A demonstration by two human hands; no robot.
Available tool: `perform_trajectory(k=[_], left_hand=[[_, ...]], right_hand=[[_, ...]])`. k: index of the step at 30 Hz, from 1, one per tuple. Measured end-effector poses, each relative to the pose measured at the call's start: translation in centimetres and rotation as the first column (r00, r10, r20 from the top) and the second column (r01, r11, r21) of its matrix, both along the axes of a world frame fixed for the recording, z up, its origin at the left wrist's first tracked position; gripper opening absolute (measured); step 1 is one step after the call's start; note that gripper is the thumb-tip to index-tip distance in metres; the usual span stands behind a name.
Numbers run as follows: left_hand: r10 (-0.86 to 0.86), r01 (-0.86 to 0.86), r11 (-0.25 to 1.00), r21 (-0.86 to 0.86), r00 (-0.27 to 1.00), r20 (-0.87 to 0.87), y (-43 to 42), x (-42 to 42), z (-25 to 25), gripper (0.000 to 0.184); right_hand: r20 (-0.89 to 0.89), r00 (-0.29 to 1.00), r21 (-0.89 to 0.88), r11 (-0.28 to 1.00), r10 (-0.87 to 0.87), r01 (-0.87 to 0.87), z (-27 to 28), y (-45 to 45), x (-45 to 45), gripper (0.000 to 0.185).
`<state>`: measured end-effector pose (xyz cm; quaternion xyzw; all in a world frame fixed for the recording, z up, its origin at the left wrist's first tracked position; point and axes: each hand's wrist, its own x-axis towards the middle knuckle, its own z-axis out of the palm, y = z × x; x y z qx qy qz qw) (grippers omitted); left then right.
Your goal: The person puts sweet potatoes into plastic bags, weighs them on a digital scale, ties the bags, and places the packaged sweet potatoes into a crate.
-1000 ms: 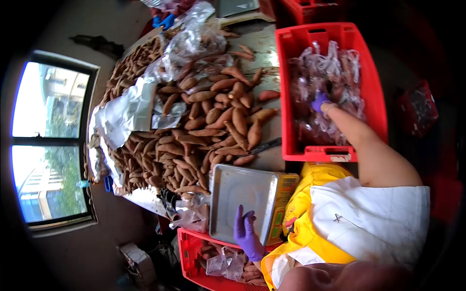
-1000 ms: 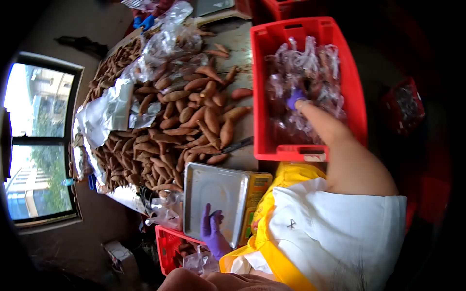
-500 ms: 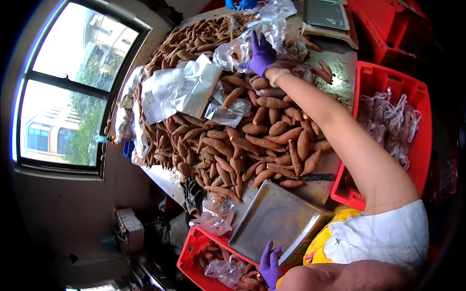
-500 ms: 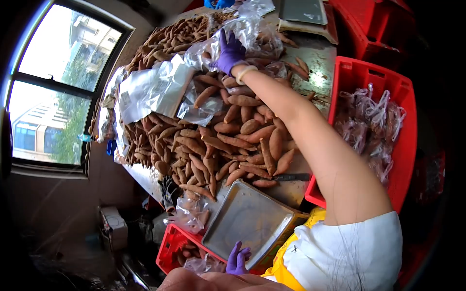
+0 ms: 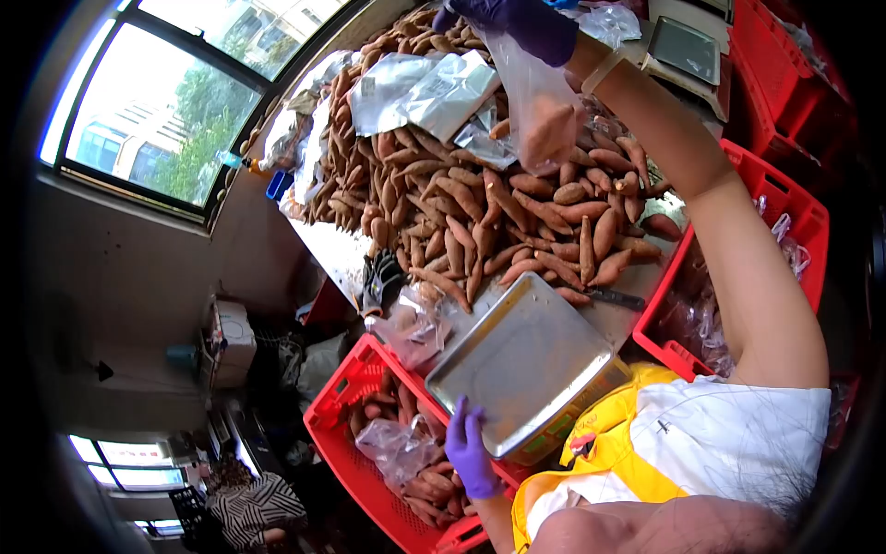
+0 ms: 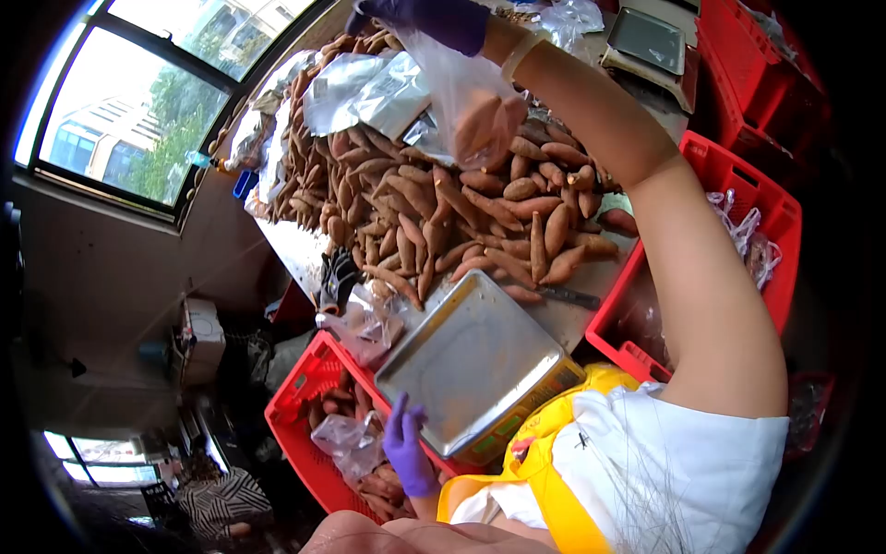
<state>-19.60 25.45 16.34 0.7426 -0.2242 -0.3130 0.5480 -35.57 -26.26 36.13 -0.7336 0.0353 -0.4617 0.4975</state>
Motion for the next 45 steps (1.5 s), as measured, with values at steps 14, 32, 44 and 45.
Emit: perform_trajectory(k=[14, 32, 44, 45], left_hand=[[0.084, 0.011, 0.931, -0.364, 0.966, 0.244, 0.0, 3.3, -2.5, 0.09], [-0.108, 0.243, 0.968, -0.068, 0.642, 0.759, 3.4, -2.8, 0.7, 0.12], [0.015, 0.027, 0.958, -0.285, 0.99, 0.142, -0.3, 1.5, 4.3, 0.022], [-0.043, 0.037, 0.914, -0.404, 0.999, -0.007, 0.2, 2.4, 4.8, 0.022]], right_hand=[[-0.342, 0.534, 0.361, 0.633, 0.773, -0.685, -6.1, 28.1, 6.2, 0.025], [-0.465, 0.732, -0.23, 0.867, -0.497, 0.442, -17.8, 37.7, -7.3, 0.088], [-0.616, 0.762, 0.162, 0.915, -0.198, 0.369, -20.0, 30.1, -0.3, 0.036], [-0.457, 0.889, 0.303, 0.937, -0.015, 0.172, -19.1, 29.9, 1.4, 0.032]])
